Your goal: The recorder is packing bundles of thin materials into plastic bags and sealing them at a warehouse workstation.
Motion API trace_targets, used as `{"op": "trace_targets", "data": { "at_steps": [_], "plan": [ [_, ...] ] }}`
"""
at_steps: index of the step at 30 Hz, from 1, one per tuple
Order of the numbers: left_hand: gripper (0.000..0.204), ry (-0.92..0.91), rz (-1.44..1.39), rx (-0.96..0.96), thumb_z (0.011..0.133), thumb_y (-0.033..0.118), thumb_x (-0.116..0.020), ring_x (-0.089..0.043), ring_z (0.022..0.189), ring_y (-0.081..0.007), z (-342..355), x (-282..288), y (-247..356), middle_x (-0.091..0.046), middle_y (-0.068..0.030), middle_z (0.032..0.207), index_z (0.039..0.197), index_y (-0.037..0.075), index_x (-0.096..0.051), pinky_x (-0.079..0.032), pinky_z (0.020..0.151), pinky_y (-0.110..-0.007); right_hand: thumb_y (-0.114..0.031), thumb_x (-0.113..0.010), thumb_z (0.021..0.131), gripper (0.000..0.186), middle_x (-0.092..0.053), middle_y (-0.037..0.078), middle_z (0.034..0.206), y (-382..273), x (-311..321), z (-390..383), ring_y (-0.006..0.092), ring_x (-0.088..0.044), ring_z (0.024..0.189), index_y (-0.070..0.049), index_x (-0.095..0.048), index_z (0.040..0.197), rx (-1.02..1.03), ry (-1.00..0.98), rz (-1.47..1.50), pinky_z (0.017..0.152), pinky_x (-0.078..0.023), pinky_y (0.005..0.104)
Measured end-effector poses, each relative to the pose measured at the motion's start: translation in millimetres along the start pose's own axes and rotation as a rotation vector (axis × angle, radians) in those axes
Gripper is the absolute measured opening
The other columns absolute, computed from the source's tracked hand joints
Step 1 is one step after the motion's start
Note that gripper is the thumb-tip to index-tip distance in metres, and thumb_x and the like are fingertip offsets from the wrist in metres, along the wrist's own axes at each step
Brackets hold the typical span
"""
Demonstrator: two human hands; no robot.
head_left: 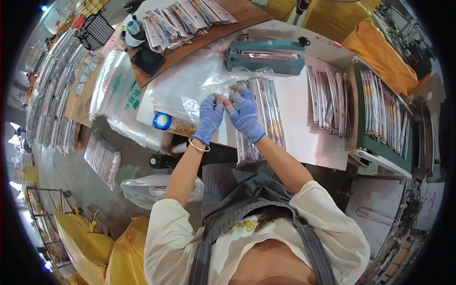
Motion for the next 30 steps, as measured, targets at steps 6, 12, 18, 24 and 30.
{"op": "trace_targets", "data": {
  "at_steps": [6, 12, 18, 24, 30],
  "plan": [
    [0.021, 0.19, 0.141, -0.368, 0.081, 0.025, -0.06, -0.054, 0.074, -0.0162, 9, 53, 35, -0.057, -0.007, 0.082, 0.08, 0.004, -0.054, -0.044, 0.064, -0.029, -0.005, -0.058, 0.072, 0.008, -0.05, 0.018, 0.114, -21, 11, 19, 0.0353, -0.042, 0.11, 0.002, -0.057, 0.076, 0.136, -0.058, -0.249, 0.093, -0.034, 0.0397],
    [0.05, 0.124, 0.839, 0.004, 0.07, 0.016, -0.059, -0.058, 0.089, -0.0298, 34, 77, 0, -0.051, -0.0169, 0.115, 0.118, 0.009, -0.047, -0.047, 0.072, -0.036, -0.009, -0.06, 0.07, 0.012, -0.048, 0.018, 0.113, -39, 19, -1, 0.0376, -0.039, 0.112, -0.001, -0.057, 0.078, 0.288, -0.13, -0.514, 0.095, -0.031, 0.0454],
    [0.065, -0.22, 0.52, -0.243, 0.066, 0.005, -0.054, -0.05, 0.103, -0.0376, 5, 15, 17, -0.046, -0.0219, 0.123, 0.129, 0.006, -0.037, -0.042, 0.088, -0.037, -0.024, -0.071, 0.059, 0.067, -0.033, 0.021, 0.13, -13, -8, 58, 0.0371, -0.031, 0.12, -0.002, -0.041, 0.114, 0.214, -0.067, -0.595, 0.1, -0.027, 0.042],
    [0.018, -0.16, 0.184, -0.318, 0.071, 0.006, -0.065, -0.057, 0.062, -0.01, -11, 12, 45, -0.05, -0.0131, 0.121, 0.088, 0.001, -0.064, -0.041, 0.05, -0.019, -0.05, -0.074, 0.058, 0.098, -0.035, 0.025, 0.129, 104, 162, 82, 0.038, -0.032, 0.122, 0.003, -0.032, 0.13, -0.131, -0.119, -0.639, 0.102, -0.025, 0.0389],
    [0.036, -0.536, -0.253, -0.314, 0.069, 0.001, -0.066, -0.058, 0.093, -0.019, -25, -140, 87, -0.044, -0.0153, 0.126, 0.104, 0.003, -0.056, -0.048, 0.072, -0.024, -0.038, -0.064, 0.071, 0.058, -0.052, 0.023, 0.106, 133, 496, 50, 0.0368, -0.048, 0.102, 0.003, -0.05, 0.11, -0.103, 0.6, -1.261, 0.09, -0.037, 0.0426]
  ]
}}
Point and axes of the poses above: each hand's wrist, its own z-axis towards the middle knuckle, its own x-axis out of the back of the hand, y = z × x, the point moved 3 cm from there along z, towards the middle knuckle
